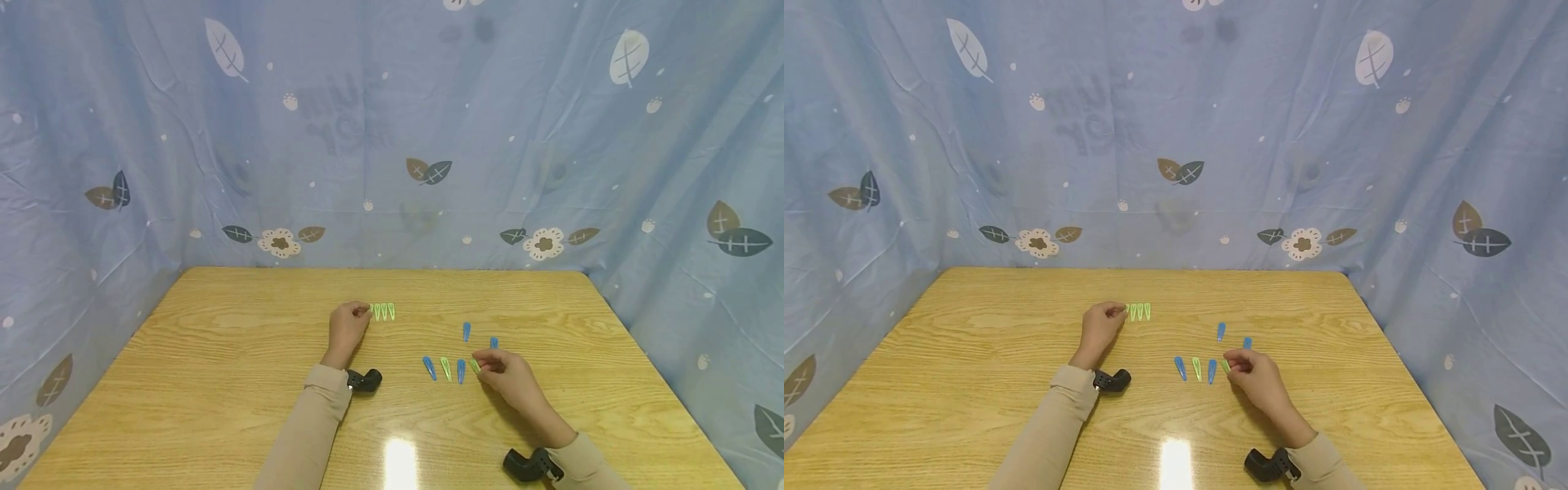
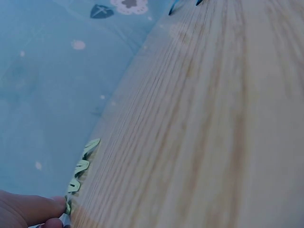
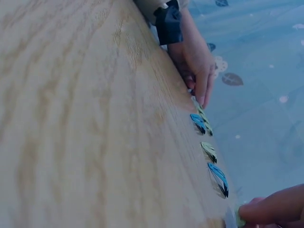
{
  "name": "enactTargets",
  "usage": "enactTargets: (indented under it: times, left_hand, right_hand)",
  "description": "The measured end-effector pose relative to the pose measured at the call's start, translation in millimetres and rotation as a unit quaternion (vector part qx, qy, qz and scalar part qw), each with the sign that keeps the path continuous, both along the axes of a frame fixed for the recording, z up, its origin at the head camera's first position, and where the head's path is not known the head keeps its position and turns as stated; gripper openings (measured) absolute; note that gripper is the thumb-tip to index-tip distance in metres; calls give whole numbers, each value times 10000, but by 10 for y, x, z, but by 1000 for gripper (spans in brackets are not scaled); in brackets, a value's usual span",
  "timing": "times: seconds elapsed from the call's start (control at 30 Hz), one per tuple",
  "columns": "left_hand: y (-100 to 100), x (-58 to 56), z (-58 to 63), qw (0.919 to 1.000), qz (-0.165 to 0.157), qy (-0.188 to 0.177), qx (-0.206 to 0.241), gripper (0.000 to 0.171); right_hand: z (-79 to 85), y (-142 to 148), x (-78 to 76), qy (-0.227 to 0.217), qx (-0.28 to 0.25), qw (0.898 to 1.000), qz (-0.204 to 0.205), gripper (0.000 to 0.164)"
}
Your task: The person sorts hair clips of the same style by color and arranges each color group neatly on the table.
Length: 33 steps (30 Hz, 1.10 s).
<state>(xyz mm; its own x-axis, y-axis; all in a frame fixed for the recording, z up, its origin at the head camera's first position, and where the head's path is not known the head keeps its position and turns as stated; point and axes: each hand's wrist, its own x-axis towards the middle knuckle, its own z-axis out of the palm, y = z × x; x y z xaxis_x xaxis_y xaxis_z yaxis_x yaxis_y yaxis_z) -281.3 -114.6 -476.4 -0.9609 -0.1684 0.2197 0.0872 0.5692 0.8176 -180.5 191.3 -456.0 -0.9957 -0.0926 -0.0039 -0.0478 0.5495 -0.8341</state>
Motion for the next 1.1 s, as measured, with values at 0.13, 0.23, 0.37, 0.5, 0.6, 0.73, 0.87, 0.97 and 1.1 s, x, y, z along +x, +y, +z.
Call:
enactTargets:
  times: [0.13, 0.23, 0.37, 0.5, 0.6, 0.73, 0.87, 0.97, 1.1]
  left_hand:
    - [-3, -5, 1, 10000, 1, -44, 21, 16]
    - [-3, -3, 11, 10000, 11, -69, 22, 16]
    - [-3, 1, 17, 10000, 16, -67, 4, 16]
    - [-4, -4, 12, 10000, 17, -73, 12, 16]
    - [-7, -4, 13, 10000, 12, -75, -4, 16]
    - [-7, -2, 16, 10000, 7, -88, -22, 16]
    - [-5, -1, 12, 10000, -19, -81, -11, 16]
    - [-8, 0, 5, 10000, -25, -80, -24, 16]
    - [-11, 0, -3, 10000, -12, -92, -33, 16]
  right_hand:
    - [-30, 14, -21, -315, -554, 9979, 71, 32]
    - [-32, 20, -23, -462, -857, 9951, 141, 35]
    - [-7, 17, -19, -600, -1048, 9926, 129, 38]
    - [-4, 3, -25, -704, -1244, 9897, 87, 39]
    - [0, -14, -29, -730, -1381, 9877, 80, 39]
    - [13, -47, -40, -773, -1400, 9871, 83, 39]
    - [39, -105, -72, -770, -1473, 9858, 221, 40]
    - [63, -168, -117, -716, -1587, 9840, 378, 40]
    - [96, -266, -195, -627, -1709, 9817, 558, 41]
